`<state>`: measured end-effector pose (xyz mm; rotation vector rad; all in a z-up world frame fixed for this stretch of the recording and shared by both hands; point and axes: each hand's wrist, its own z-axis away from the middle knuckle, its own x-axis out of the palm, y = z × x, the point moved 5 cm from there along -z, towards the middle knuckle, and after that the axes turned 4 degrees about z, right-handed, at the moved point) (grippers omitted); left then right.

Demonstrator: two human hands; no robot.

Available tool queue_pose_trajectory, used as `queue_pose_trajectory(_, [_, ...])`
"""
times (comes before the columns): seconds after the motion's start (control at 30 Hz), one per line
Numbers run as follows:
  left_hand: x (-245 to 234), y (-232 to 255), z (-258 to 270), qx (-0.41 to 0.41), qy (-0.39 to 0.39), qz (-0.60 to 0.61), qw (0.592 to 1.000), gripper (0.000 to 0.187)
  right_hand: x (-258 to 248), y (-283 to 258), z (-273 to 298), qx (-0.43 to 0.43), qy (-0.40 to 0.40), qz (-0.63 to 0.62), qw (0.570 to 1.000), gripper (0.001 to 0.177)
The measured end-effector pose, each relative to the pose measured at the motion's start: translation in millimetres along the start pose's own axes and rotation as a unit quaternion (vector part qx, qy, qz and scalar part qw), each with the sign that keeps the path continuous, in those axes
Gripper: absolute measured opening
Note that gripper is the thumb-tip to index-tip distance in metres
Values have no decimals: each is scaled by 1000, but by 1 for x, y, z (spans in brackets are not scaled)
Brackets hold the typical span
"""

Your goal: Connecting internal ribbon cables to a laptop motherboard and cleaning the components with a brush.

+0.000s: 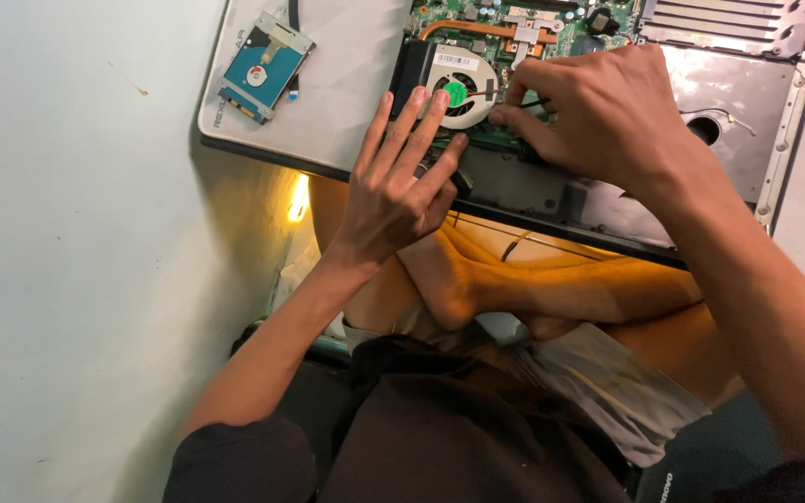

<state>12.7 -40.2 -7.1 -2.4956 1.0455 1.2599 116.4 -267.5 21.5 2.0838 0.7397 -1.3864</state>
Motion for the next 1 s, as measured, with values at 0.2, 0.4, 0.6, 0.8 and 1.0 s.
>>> queue_pose_trajectory(0.2, [-11, 2, -10, -52, 9, 26, 998, 47, -14, 6, -2, -17, 21, -48, 998, 24])
queue_pose_trajectory(0.4, [-25, 0, -18, -75, 24, 79, 994, 37, -34, 14, -6, -37, -12, -120, 992, 18])
queue_pose_trajectory(0.6, [-33, -4, -32, -76, 63, 98, 990, 21, -25, 44, -20, -47, -65, -113, 990, 11])
queue_pose_trajectory(0.8, [-33, 0, -72, -74, 78, 29, 994, 29, -41, 51, -45, 46, -185, -211, 959, 21])
queue_pose_trajectory(1.0, [-8, -4, -74, -81, -15, 9, 997, 51, -36, 47, -37, -52, -8, -249, 967, 11])
